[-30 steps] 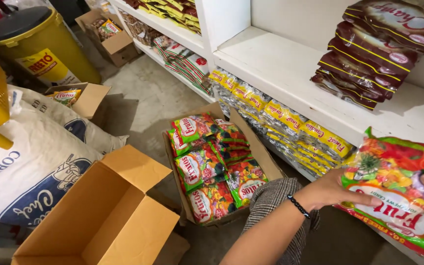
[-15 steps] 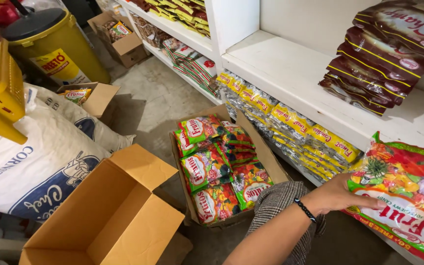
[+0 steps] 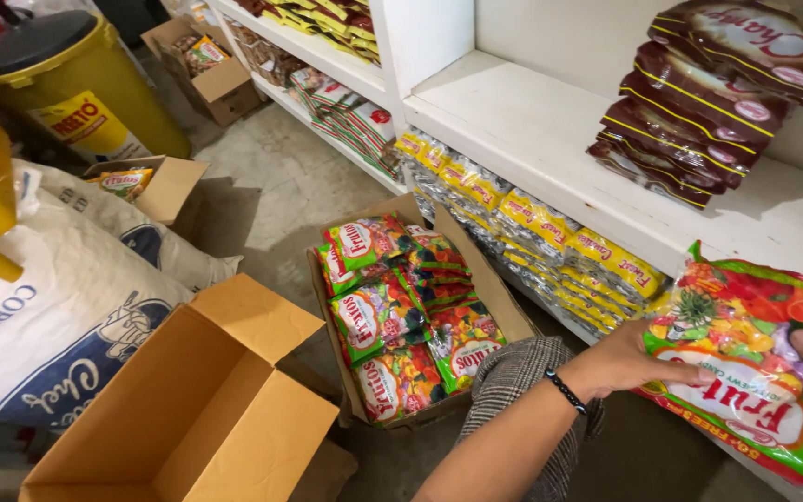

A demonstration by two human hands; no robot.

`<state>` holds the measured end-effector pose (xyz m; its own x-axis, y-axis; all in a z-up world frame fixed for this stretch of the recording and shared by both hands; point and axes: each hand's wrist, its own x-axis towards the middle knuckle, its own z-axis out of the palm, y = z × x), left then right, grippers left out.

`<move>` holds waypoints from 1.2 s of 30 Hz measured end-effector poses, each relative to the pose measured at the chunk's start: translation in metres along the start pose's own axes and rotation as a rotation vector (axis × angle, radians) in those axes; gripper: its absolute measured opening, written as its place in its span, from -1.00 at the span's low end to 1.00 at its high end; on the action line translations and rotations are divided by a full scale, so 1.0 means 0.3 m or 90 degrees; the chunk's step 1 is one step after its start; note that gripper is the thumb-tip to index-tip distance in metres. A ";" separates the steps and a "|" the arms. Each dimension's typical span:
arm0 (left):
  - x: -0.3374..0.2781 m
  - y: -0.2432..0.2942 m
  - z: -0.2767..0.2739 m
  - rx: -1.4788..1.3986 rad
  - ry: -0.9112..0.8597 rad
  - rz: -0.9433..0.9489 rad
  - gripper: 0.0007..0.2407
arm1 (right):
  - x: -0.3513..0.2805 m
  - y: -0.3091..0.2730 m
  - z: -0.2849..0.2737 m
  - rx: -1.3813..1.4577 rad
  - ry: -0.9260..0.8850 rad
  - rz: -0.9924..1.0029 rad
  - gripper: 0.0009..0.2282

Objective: Stock snacks and candy bags onto a retail grocery shelf.

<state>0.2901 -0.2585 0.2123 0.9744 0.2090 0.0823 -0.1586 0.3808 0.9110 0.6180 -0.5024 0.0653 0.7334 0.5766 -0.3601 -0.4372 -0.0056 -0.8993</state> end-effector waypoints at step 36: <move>0.007 0.014 0.021 0.006 0.040 0.076 -0.65 | -0.571 -0.351 0.612 -0.102 -0.096 -0.199 -0.52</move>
<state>0.2925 -0.2620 0.2189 0.9367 0.3091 0.1647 -0.2708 0.3408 0.9003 0.4427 -0.4506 0.2673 0.7280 0.6849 -0.0317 -0.1081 0.0691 -0.9917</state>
